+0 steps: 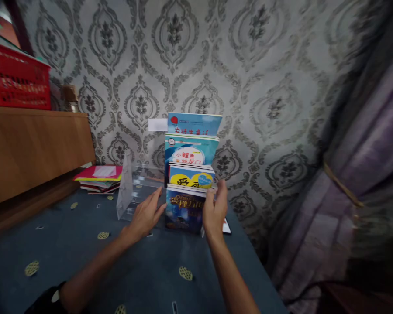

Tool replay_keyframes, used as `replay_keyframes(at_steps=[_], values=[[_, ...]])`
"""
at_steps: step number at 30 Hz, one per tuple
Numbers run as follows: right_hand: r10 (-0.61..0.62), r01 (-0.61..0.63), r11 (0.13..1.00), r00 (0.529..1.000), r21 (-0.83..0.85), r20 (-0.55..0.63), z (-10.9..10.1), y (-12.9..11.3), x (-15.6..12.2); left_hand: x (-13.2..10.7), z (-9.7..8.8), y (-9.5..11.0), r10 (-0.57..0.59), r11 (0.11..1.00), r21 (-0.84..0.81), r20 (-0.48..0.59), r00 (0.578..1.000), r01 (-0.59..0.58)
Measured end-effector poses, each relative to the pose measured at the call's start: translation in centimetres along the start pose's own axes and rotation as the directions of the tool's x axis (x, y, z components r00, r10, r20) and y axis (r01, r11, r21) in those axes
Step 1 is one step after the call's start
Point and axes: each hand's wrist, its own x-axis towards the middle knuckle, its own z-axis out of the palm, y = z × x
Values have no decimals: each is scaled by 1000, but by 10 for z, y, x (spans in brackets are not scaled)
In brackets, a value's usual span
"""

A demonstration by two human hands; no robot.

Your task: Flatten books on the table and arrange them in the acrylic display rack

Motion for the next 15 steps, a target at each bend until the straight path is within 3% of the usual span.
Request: replay_keyframes(at_steps=[4, 7, 9, 10, 13, 15], values=[[-210, 212, 969, 977, -128, 29, -6, -32, -24, -24, -12, -47, 52, 999, 12, -78, 996, -51], [-392, 405, 911, 909, -77, 144, -4, -53, -59, -42, -28, -86, 9, 1000, 24, -121, 993, -6], [-454, 474, 880, 839, 4, 300, 2, -59, -88, -50, -39, -110, -46, 998, 30, -151, 988, 51], [-474, 494, 867, 786, 57, 398, 6, -60, -104, -52, -45, -121, -91, 994, 45, -173, 981, 100], [-474, 490, 850, 552, 194, 686, 16, -58, -150, -47, -62, -150, -244, 951, 145, -196, 950, 274], [-430, 450, 864, 422, 227, 799, 23, -53, -177, -34, -71, -169, -325, 891, 280, -158, 932, 358]])
